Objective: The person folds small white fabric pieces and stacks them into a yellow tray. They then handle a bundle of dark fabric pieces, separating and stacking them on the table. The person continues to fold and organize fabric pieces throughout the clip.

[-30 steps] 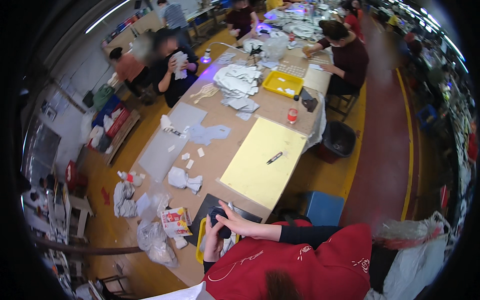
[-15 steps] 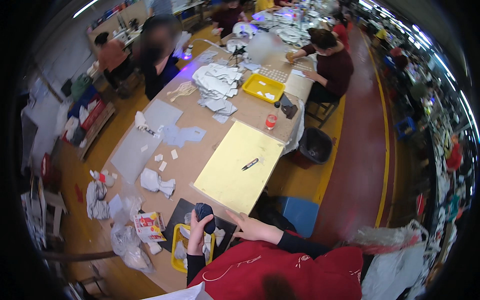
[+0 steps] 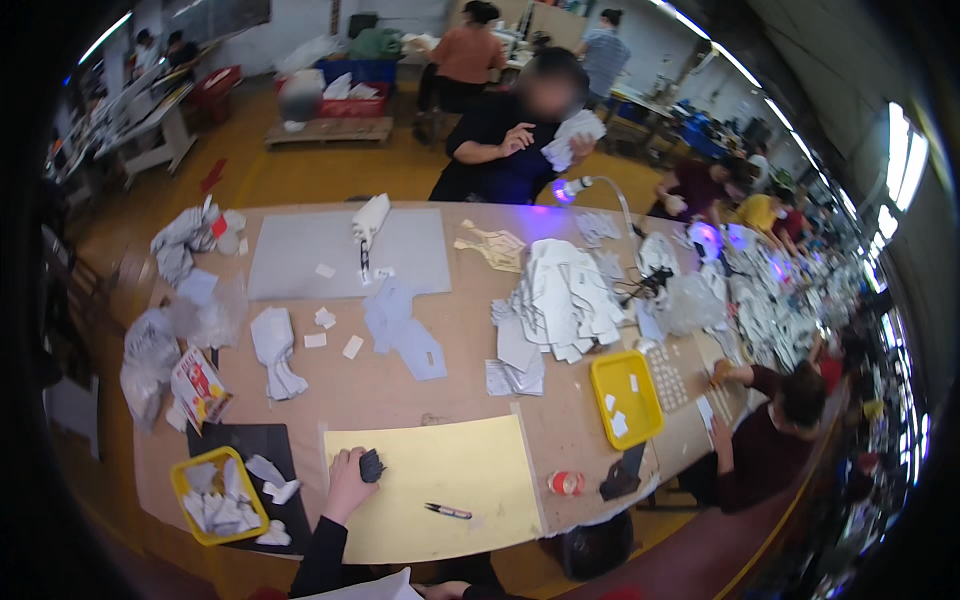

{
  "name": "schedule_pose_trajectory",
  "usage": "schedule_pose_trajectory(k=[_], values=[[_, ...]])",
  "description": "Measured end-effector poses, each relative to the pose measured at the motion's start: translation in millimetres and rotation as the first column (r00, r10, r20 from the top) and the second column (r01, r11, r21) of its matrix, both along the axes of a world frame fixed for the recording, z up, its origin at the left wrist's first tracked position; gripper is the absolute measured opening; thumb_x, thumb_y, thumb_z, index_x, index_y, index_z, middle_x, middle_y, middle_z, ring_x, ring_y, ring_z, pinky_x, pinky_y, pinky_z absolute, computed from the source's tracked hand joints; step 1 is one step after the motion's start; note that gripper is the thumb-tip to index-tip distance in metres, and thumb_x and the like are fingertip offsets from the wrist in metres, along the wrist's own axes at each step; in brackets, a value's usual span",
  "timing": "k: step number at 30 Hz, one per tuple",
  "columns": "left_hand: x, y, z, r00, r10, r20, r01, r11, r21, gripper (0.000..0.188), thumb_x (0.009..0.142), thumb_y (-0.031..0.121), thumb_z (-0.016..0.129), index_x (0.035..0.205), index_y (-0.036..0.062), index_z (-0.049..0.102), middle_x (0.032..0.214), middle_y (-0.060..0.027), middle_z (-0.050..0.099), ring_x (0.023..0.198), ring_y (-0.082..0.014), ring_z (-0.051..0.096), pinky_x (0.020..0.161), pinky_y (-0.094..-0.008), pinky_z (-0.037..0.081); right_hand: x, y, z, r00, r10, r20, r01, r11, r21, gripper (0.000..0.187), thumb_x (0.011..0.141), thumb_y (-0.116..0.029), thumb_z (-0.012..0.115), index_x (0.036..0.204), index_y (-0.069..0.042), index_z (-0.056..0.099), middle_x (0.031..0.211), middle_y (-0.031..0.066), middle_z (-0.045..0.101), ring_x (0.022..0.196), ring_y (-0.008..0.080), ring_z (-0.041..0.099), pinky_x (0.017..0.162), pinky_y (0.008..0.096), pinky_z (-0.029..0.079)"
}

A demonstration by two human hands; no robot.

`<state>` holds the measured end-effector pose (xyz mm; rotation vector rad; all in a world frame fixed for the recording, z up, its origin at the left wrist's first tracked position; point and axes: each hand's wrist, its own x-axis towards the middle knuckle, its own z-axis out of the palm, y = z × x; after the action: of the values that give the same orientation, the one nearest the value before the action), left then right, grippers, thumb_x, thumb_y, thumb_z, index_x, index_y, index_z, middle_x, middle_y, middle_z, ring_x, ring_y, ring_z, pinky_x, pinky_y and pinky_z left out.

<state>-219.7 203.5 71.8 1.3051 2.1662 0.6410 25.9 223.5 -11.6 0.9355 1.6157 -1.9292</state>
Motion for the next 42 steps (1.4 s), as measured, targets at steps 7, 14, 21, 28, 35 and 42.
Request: schedule_pose_trajectory(k=[7,14,21,28,35,42], values=[[8.3,41.8,-52.3,0.986,-0.039,0.165,-0.005,0.967,0.254,0.070,0.061,0.022,0.083,0.122,0.0064,0.051,0.114,-0.0138,0.044,0.109,-0.0332,0.043,0.098,-0.0421,0.037,-69.8,155.7,-151.7,0.995,0.031,0.097,-0.090,0.711,0.697,0.059,0.096,-0.040,0.047,0.142,-0.005,0.036,0.136,0.0173,0.049,0.124,0.0264,0.046,0.103,0.0369,0.039],[2.4,45.8,-55.6,0.980,-0.181,0.080,0.146,0.936,0.320,0.083,0.058,0.023,0.088,0.129,0.0028,0.051,0.118,-0.0133,0.047,0.111,-0.0302,0.047,0.095,-0.0371,0.041,-192.3,256.0,-215.1,0.996,-0.065,0.064,-0.028,0.447,0.894,0.060,0.096,-0.040,0.048,0.142,-0.005,0.035,0.137,0.0179,0.048,0.125,0.0279,0.045,0.104,0.0377,0.038],[2.7,42.6,-58.4,0.964,-0.257,0.065,0.219,0.911,0.350,0.082,0.065,0.021,0.084,0.135,0.0037,0.045,0.123,-0.0134,0.046,0.114,-0.0308,0.044,0.097,-0.0383,0.039,-234.3,271.0,-237.2,0.985,-0.114,0.130,-0.077,0.387,0.919,0.061,0.095,-0.040,0.049,0.143,-0.005,0.034,0.138,0.0184,0.047,0.127,0.0294,0.044,0.105,0.0385,0.037],[3.6,31.9,-61.3,0.953,-0.271,0.135,0.202,0.901,0.385,0.074,0.070,0.018,0.078,0.134,0.0031,0.043,0.126,-0.0154,0.047,0.116,-0.0342,0.046,0.100,-0.0414,0.037,-211.7,212.0,-245.4,0.985,-0.017,0.172,-0.153,0.373,0.915,0.062,0.094,-0.039,0.050,0.143,-0.006,0.033,0.139,0.0189,0.045,0.128,0.0309,0.043,0.106,0.0393,0.036],[4.8,31.1,-60.1,0.955,-0.233,0.183,0.152,0.915,0.374,0.067,0.071,0.015,0.076,0.131,0.0056,0.046,0.127,-0.0132,0.048,0.118,-0.0324,0.047,0.101,-0.0398,0.038,-127.1,74.8,-259.0,0.947,0.221,0.233,-0.307,0.407,0.860,0.063,0.094,-0.039,0.051,0.144,-0.006,0.033,0.140,0.0195,0.044,0.129,0.0324,0.042,0.107,0.0402,0.035],[17.8,20.5,-57.3,0.963,-0.214,0.165,0.129,0.900,0.415,0.068,0.071,0.012,0.074,0.132,0.0052,0.043,0.125,-0.0132,0.045,0.119,-0.0328,0.044,0.102,-0.0401,0.037,-51.0,-68.1,-262.4,0.850,0.456,0.264,-0.468,0.422,0.776,0.064,0.093,-0.038,0.052,0.144,-0.006,0.032,0.141,0.0200,0.043,0.130,0.0338,0.041,0.108,0.0410,0.034]])
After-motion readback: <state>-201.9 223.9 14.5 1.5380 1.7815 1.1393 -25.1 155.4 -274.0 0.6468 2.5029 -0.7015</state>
